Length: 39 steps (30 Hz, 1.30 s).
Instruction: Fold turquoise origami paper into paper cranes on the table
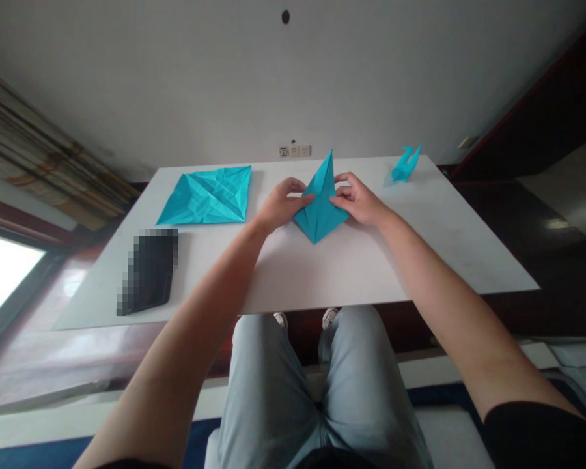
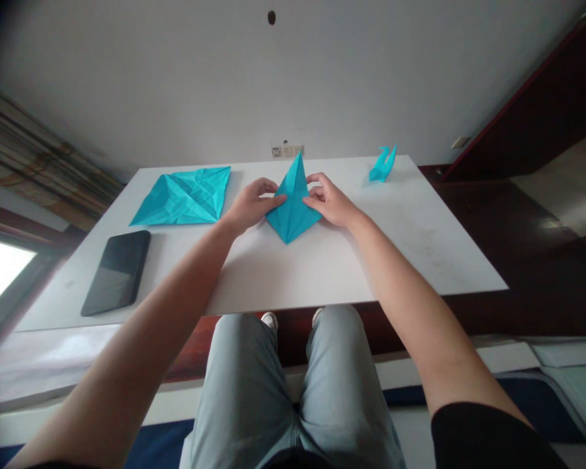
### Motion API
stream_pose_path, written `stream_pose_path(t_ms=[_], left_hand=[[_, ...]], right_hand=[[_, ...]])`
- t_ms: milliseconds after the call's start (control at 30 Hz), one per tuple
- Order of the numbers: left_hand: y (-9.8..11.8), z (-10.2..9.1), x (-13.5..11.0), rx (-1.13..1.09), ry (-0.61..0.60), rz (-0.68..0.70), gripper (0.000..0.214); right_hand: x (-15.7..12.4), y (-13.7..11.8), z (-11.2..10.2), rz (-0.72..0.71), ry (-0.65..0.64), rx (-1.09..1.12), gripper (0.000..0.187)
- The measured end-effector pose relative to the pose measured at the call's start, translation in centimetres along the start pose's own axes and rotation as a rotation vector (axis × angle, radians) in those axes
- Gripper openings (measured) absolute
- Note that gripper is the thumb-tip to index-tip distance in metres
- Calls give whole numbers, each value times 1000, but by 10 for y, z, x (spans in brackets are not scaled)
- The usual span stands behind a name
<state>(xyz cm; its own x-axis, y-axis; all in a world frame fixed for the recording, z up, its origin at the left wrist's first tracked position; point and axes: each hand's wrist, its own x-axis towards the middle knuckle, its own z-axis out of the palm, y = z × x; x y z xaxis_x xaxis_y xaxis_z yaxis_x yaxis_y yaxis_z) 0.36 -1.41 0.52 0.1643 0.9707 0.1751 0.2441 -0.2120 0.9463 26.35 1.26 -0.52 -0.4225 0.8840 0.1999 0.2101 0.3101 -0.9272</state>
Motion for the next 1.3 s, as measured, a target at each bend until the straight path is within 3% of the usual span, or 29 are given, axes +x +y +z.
stream_pose_path(t_ms=[133, 267, 433, 667, 900, 1133, 1300], left_hand=[[0, -1, -1, -115, -121, 34, 38], [3, -2, 0, -99, -100, 76, 22], [9, -4, -1, -87, -69, -8, 34], [7, -4, -5, -56, -133, 85, 53], [11, -8, -1, -375, -203, 18, 55], [23, -18, -6, -523, -273, 18, 63], [23, -20, -6, -481, -286, 30, 71]], right_hand=[[-1, -11, -5, -73, 103, -46, 42], [-6, -24, -7, -114, 109, -119, 21], [-7, -26, -6, -145, 85, -145, 22], [-5, -18, -6, -122, 107, -70, 37], [-3, -20, -7, -52, 169, 208, 51], [-12, -41, -9, 2, 103, 368, 48], [-18, -50, -12, 7, 103, 381, 44]])
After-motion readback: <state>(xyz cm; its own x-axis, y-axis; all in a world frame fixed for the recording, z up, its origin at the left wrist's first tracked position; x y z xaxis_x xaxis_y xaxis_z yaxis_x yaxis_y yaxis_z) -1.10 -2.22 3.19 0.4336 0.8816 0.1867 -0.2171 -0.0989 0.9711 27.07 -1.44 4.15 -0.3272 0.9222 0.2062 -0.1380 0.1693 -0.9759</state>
